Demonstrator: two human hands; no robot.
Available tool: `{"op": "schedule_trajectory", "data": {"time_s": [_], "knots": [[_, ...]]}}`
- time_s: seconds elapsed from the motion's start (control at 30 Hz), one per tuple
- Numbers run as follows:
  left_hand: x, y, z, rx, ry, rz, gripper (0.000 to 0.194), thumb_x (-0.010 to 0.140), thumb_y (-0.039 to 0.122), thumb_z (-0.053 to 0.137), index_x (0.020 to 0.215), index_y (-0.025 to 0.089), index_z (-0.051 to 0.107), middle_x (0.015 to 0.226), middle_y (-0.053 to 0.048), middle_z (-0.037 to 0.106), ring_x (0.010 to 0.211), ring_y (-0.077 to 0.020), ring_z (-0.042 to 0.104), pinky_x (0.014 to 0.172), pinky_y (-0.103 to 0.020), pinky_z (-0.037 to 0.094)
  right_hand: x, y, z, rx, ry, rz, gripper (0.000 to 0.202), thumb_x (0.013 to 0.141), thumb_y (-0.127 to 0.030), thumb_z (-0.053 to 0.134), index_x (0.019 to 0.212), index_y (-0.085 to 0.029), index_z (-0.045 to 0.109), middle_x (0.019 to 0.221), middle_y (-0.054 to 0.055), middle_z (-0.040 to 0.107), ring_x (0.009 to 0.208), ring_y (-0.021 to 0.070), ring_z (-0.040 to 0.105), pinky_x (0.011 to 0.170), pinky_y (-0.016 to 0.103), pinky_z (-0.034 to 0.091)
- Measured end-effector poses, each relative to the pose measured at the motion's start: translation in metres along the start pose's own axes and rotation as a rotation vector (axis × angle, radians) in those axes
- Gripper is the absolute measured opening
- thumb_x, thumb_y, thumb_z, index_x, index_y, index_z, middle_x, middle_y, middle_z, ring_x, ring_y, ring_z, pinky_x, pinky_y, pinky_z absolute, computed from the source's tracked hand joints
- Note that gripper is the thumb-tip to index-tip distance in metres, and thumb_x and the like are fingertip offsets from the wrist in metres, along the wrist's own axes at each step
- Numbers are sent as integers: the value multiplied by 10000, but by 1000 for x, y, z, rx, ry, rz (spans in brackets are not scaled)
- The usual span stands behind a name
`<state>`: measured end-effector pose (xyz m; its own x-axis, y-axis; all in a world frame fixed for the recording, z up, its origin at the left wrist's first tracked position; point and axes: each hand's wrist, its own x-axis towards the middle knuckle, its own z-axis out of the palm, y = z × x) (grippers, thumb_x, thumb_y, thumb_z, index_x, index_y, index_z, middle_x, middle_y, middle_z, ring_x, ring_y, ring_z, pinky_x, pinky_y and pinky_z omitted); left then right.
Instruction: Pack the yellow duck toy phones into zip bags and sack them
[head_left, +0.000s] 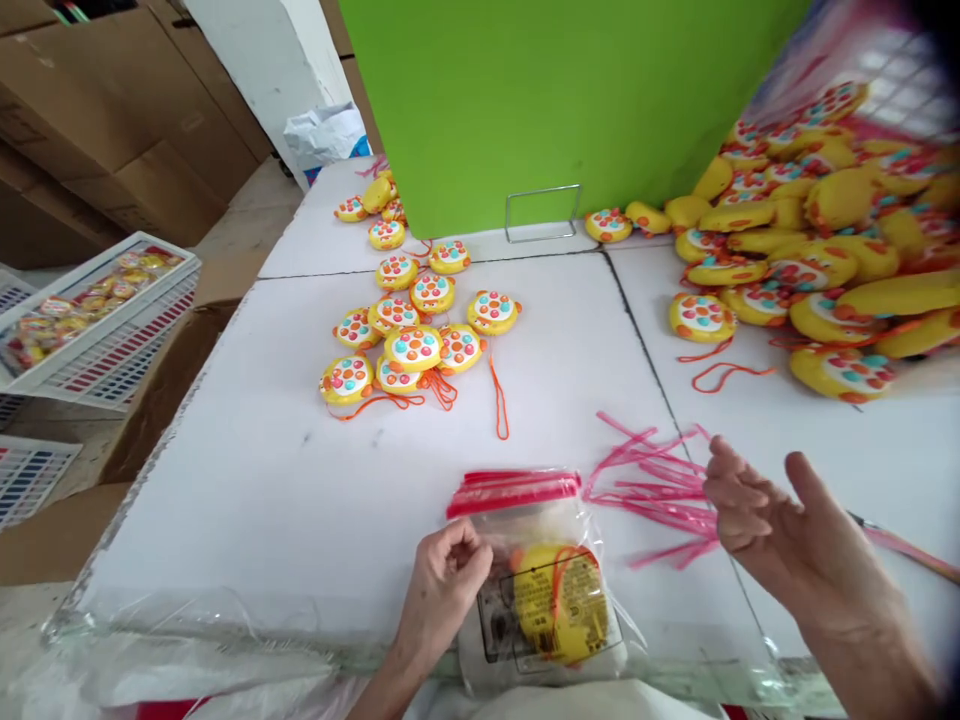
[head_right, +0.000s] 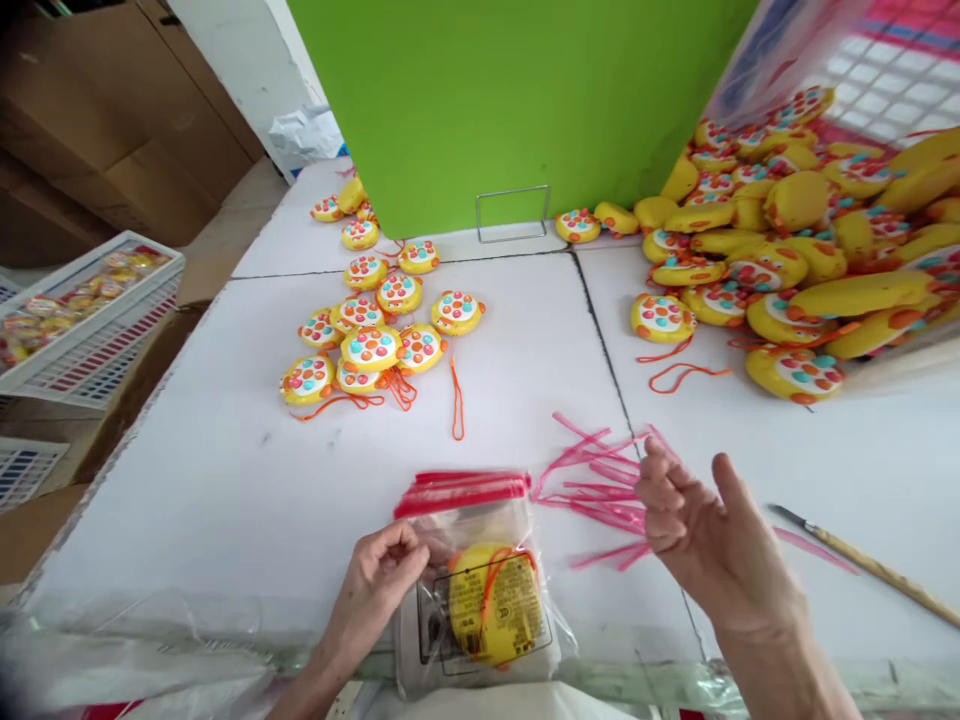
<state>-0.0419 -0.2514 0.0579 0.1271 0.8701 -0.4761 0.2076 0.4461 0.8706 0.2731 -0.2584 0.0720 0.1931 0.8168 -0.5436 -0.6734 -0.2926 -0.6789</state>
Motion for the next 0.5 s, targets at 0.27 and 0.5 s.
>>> {"op": "schedule_trajectory", "data": {"time_s": [0.27,0.5], "knots": [[-2,-2,1,58,-104,1,121,803,162,444,705,211,395,591,66,405,535,-93,364,519,-178,311,7,-4,-3,596,44,63,178,927,-346,519,935,-185,595,636,-35,523,478,49,481,400,118,454],[0,5,8,466,111,317,104,845,190,486,870,225,580,959,-49,652,874,-203,609,777,-287,469,7,0,-13,679,-28,86,171,848,-258,655,792,-186,511,536,-94,468,403,24,464,367,108,408]]}}
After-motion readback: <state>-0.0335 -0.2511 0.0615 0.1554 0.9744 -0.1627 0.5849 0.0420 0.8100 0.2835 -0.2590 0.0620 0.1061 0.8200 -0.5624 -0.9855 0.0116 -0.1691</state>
